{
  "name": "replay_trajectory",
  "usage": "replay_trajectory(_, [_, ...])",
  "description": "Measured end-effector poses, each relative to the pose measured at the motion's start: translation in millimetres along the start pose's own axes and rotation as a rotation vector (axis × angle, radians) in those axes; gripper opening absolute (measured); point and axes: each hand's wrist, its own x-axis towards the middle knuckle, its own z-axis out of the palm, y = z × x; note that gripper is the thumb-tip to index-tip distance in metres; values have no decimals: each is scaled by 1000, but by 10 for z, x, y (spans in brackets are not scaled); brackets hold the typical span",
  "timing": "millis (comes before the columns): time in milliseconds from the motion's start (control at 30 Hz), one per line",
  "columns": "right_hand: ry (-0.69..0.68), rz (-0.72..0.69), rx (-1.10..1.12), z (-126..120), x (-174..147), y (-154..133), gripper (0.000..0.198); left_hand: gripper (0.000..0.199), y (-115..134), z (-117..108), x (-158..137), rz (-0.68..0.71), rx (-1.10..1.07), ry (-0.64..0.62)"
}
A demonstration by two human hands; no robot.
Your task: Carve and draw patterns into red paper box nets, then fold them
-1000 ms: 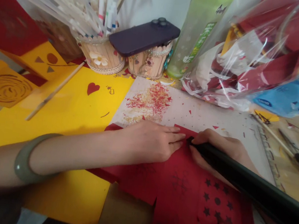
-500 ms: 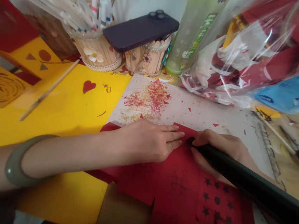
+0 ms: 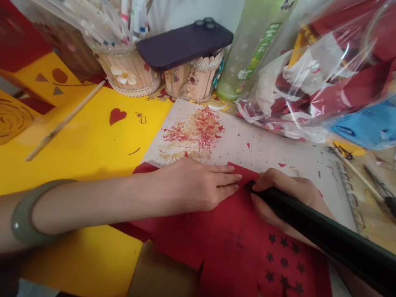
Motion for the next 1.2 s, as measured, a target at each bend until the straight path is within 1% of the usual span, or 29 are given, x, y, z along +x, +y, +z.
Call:
replay_trajectory(67, [22,18,-27,-25,18,-40,7,34,-1,8,-5,-15,-32,-14])
replay_trajectory(133, [77,82,18,-63,35,-76,7,33,4,14,-7,-22,-69,-7])
replay_trajectory(200, [138,126,79,-102,42,-95,13,33,16,19,-5,-28,-103,14])
replay_trajectory(300, [200,120,119,-135,33,-84,14,32,35,35,-1,-43,-104,53])
replay_trajectory(400, [235,128,133,-138,20,-62,8,29,45,57,-3,-23,-79,75])
replay_trajectory(467, [240,135,133,-135,18,-58,8,28,45,52,-6,-18,-70,63])
replay_trajectory(533, [239,125,122,-138,21,-60,10,27,33,17,-6,-34,-48,16])
replay_trajectory(633, [229,99,104,-154,32,-63,10,30,-17,-75,3,-35,-10,-83])
replay_trajectory(700, [207,84,119,-164,40,-64,13,31,-59,-123,11,11,-12,-108])
replay_trajectory(733, [194,77,134,-167,43,-66,15,31,-76,-134,14,36,-19,-94])
replay_trajectory(800, [162,75,164,-169,47,-79,17,25,-83,-130,20,55,-31,-11])
replay_trajectory(900, [119,121,184,-164,49,-110,15,21,-11,-94,27,-7,-24,125])
replay_trajectory(967, [108,134,176,-156,51,-130,12,22,79,-87,32,-48,-4,148])
replay_trajectory(1067, [85,117,181,-129,52,-157,10,21,211,-114,39,-101,37,111])
replay_trajectory(1133, [29,120,225,-103,49,-180,10,35,252,-134,39,-117,52,43])
replay_trajectory(1200, [-41,128,278,-77,42,-205,10,51,236,-135,32,-102,46,-40])
